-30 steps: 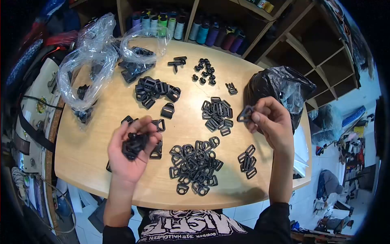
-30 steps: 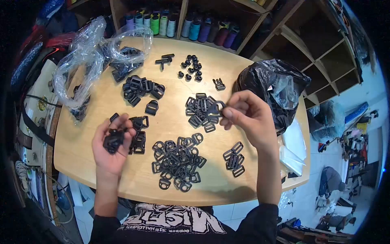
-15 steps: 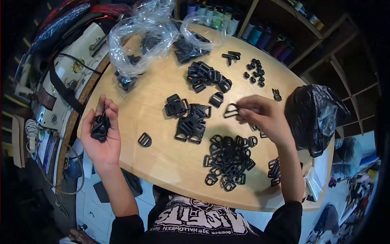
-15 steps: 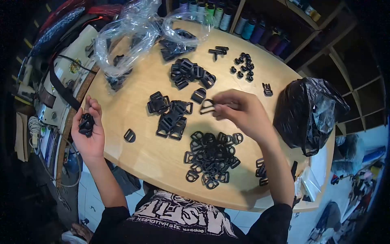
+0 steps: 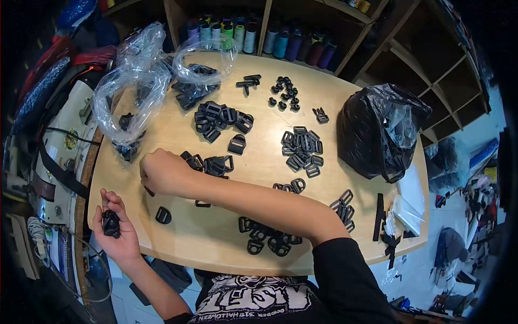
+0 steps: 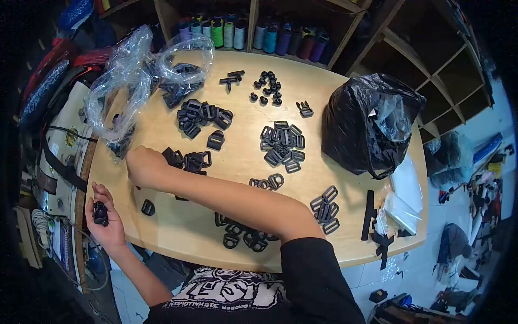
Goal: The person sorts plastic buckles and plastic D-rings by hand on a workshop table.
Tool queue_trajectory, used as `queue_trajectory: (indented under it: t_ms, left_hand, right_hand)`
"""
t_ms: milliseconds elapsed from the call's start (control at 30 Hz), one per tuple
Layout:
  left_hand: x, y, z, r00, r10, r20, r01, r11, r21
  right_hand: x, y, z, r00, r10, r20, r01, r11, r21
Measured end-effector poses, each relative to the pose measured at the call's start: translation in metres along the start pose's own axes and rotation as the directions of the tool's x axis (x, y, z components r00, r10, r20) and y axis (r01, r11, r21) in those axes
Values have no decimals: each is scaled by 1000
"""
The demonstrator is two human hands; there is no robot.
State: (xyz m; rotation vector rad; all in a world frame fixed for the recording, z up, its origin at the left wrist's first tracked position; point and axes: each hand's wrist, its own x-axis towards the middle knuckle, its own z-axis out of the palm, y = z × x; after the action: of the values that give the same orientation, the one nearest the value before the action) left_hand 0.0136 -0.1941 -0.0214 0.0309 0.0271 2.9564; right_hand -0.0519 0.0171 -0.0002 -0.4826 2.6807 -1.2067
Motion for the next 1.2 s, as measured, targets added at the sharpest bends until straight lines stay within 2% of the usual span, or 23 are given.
queue_trajectory:
  t_ms: [167,233,267,300,333,400,433,500,567,633,700,767,800,867,900,967,1000,1033,1067,1100,1133,1167,1200]
  left_hand:
    - [1,-7,0,1000,13,-27,-13,1000,7]
    - [2,-15,3,997,44,-68,-35,991,131]
    - [4,-22,8,996,40,-82,-28,989,144]
    - [7,-26,8,996,42,-83,-30,990,140]
    - [11,-30,7,996,7,-91,9,986,167]
    - [17,-49,10,993,-55,-100,77,970,229]
    - [17,-62,14,992,-73,-104,95,970,226]
    - [18,-92,21,965,-223,-137,252,933,256]
    - [12,-125,30,922,-260,-288,361,844,396]
    - [4,-151,27,836,-419,-353,540,741,399]
    - [-8,-181,34,702,-637,-320,712,615,338]
    - [-21,-200,32,612,-713,-341,787,510,346]
    - [-30,-210,32,613,-710,-346,787,511,347]
    - [-45,-221,31,721,-661,-209,611,464,641]
    - [-41,-222,9,537,-789,-298,827,421,373]
    - [-41,-224,15,458,-818,-347,888,405,217]
    - [-41,-225,9,470,-811,-349,882,417,219]
    - [-42,-227,-2,451,-818,-357,891,437,122]
    - [-43,-228,-9,429,-829,-359,892,452,24]
    - [-44,-227,-13,432,-828,-357,890,456,19]
    - [-45,-224,-15,459,-823,-333,874,486,4]
    - [-45,-221,-16,485,-818,-310,859,513,-10]
    - [-45,-221,-14,494,-762,-419,842,540,11]
  right_hand:
    - [-10,4,-5,994,-64,-93,54,992,-111]
    - [-30,1,-19,984,-103,-143,86,989,-117]
    - [-43,-1,-24,985,-104,-137,89,989,-117]
    - [-58,-2,-30,986,-157,-49,154,986,-60]
    - [-76,-5,-36,978,-207,33,207,978,1]
    - [-115,-17,-47,969,-201,144,204,979,-8]
    - [-130,-16,-42,955,-279,99,285,957,-48]
    - [-161,-19,-50,946,-312,91,318,947,-52]
    - [-183,-19,-59,951,-309,17,309,948,-78]
    - [-199,-19,-66,946,-321,-55,315,944,-95]
    - [-214,-17,-73,927,-309,-212,255,935,-248]
    - [-226,-13,-77,927,-299,-226,239,936,-258]
    - [-232,-12,-76,945,-258,-200,176,918,-354]
    - [-241,-14,-72,969,-165,-184,54,867,-496]
    - [-243,-12,-68,967,-199,-159,102,874,-476]
    - [-247,-6,-67,976,-124,-179,14,857,-516]
    - [-245,-8,-71,977,-117,-180,19,883,-469]
    - [-246,-6,-71,978,-119,-173,24,883,-469]
    - [-247,-3,-71,978,-73,-194,-18,902,-432]
    - [-248,-1,-70,977,-27,-213,-61,917,-394]
    - [-245,0,-71,968,-30,-248,-53,946,-320]
    - [-242,-1,-72,969,-30,-247,-52,945,-321]
    - [-240,-1,-73,964,10,-265,-59,982,-178]
